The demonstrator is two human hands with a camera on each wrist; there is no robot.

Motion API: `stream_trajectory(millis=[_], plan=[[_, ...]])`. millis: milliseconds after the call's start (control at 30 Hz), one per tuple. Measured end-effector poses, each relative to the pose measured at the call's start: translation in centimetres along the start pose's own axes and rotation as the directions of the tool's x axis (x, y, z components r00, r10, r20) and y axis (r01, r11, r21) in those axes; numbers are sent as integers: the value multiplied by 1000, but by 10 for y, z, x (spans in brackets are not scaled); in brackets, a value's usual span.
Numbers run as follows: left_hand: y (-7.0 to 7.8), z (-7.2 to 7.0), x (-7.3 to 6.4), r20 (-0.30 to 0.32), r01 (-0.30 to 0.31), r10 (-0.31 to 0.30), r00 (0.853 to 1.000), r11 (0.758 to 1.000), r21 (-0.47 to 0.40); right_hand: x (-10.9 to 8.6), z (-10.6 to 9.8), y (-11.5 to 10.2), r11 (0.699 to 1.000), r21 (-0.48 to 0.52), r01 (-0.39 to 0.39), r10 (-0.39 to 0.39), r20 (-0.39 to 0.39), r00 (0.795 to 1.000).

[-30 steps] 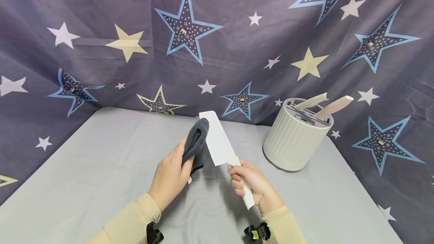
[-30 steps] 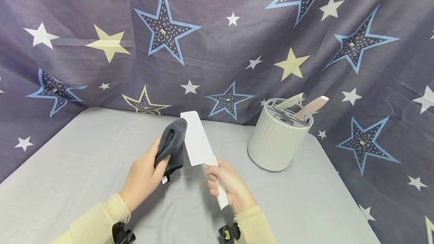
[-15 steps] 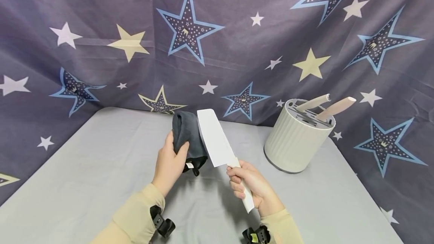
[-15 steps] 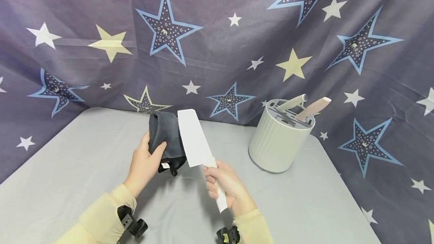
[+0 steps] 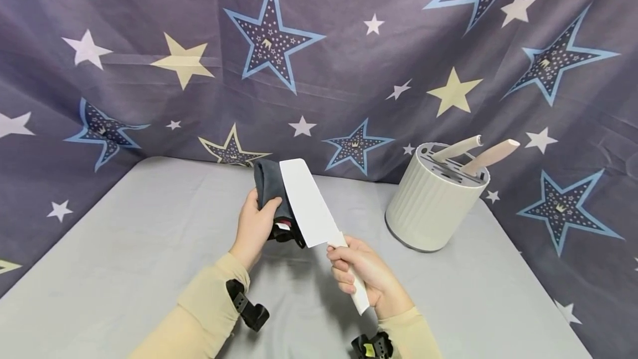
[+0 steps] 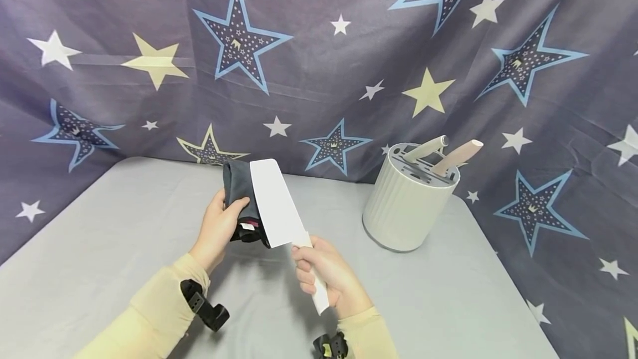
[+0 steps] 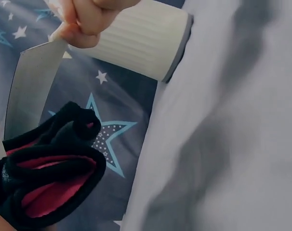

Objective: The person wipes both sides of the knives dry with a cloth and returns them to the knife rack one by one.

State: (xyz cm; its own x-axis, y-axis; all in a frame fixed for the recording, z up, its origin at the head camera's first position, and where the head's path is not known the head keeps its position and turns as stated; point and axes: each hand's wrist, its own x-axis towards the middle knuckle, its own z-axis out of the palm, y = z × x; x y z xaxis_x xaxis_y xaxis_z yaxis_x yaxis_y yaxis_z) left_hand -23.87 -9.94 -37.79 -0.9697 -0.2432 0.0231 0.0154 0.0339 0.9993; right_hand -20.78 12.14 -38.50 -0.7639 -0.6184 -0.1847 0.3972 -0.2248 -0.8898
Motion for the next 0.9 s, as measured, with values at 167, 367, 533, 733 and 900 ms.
stream_trajectory(millis=[167,367,533,733,900], plan=[[-1,3,4,21,70,-69,997,994,-84,1,1,1,1000,5,-3,3,17,1000],[-4,5,4,95,128,-107,990,958,-258,-1,-1,3,1000,25,-18,17,59,998],[-6,3,4,155,129,-80,985,931,-341,0,-3,1,996,60,-59,51,128,991],[-8,2,7,203,119,-40,978,912,-393,1,-2,2,996,45,-81,74,133,988],[-10,2,7,210,125,-42,977,910,-396,2,-1,4,997,39,-64,59,123,991]])
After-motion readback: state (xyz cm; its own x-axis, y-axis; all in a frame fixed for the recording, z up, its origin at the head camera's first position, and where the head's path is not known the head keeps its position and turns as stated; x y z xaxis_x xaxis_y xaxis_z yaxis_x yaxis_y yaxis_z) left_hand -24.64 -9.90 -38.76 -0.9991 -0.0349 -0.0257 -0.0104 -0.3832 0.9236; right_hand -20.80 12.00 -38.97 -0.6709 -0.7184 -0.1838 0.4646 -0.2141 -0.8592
